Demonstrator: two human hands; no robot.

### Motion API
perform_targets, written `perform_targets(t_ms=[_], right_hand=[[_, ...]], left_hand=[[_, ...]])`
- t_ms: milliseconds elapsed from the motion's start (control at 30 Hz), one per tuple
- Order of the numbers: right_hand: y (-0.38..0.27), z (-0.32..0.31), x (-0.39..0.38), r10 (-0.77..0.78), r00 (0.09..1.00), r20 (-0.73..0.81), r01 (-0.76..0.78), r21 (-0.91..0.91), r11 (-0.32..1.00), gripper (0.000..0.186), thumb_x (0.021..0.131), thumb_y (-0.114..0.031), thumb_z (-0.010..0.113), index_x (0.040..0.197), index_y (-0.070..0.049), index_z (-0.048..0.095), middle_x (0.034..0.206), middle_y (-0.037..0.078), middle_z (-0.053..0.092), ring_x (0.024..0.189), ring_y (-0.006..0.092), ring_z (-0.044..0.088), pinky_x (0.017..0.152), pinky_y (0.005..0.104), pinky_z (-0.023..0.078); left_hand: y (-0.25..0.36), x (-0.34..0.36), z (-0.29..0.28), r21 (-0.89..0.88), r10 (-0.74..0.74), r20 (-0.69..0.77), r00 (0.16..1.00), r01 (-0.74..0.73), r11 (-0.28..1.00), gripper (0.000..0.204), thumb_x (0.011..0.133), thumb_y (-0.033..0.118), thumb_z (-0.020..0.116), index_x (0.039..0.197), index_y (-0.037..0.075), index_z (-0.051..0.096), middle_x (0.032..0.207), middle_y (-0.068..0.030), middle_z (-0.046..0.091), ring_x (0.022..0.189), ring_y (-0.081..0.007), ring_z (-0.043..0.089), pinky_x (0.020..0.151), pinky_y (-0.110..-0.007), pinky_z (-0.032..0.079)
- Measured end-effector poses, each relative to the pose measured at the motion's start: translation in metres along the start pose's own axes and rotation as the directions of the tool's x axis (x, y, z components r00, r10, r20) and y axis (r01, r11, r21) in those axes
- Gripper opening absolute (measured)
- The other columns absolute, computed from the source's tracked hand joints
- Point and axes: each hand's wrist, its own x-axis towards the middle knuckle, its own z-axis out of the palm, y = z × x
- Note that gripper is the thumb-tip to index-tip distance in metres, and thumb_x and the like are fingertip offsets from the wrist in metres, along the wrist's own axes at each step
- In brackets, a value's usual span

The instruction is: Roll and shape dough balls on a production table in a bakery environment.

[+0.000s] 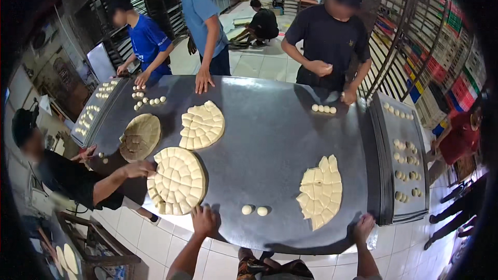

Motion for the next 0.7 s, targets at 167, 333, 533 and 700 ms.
perform_targets(t_ms=[167, 333, 533, 700], right_hand=[[-0.039, 0.047, 0.039, 0.418, 0.906, -0.072, -0.367, 0.361, 0.857, 0.016, 0.087, -0.015, 0.055, 0.098, -0.004, 0.054, 0.091, 0.016, 0.056, 0.085, 0.0344, 0.053, 0.078, 0.0429, 0.042], [0.008, 0.023, -0.021, -0.162, 0.984, 0.078, 0.163, -0.011, 0.987, 0.014, 0.087, -0.011, 0.052, 0.098, -0.003, 0.053, 0.092, 0.018, 0.056, 0.087, 0.0353, 0.053, 0.079, 0.0405, 0.043], [-0.041, 0.032, 0.036, 0.258, 0.966, -0.018, -0.24, 0.306, 0.921, 0.012, 0.089, -0.01, 0.05, 0.099, -0.003, 0.053, 0.089, 0.016, 0.055, 0.086, 0.0354, 0.054, 0.078, 0.0427, 0.044], [0.009, 0.034, 0.003, -0.193, 0.98, 0.036, 0.191, 0.048, 0.98, 0.016, 0.088, -0.015, 0.059, 0.098, -0.004, 0.052, 0.089, 0.014, 0.057, 0.086, 0.0338, 0.058, 0.076, 0.0459, 0.046]], left_hand=[[0.027, 0.007, 0.048, -0.2, -0.271, 0.005, 0.963, 0.266, 0.943, 0.01, 0.086, 0.014, 0.054, 0.087, 0.005, 0.057, 0.084, -0.0137, 0.053, 0.076, -0.0333, 0.05, 0.069, -0.045, 0.041], [0.02, -0.026, 0.009, -0.134, 0.104, 0.022, 0.994, -0.1, 0.986, 0.01, 0.086, 0.012, 0.054, 0.088, 0.004, 0.059, 0.081, -0.016, 0.054, 0.076, -0.032, 0.051, 0.07, -0.043, 0.042], [0.046, 0.001, 0.021, -0.354, -0.351, 0.225, 0.909, 0.412, 0.84, 0.015, 0.085, 0.014, 0.054, 0.094, 0.003, 0.059, 0.087, -0.0159, 0.055, 0.075, -0.0339, 0.05, 0.068, -0.044, 0.041], [0.018, -0.013, -0.015, 0.024, 0.082, 0.182, 0.98, -0.088, 0.996, 0.016, 0.086, 0.019, 0.052, 0.091, 0.004, 0.057, 0.085, -0.0127, 0.053, 0.076, -0.0337, 0.048, 0.073, -0.043, 0.039]])
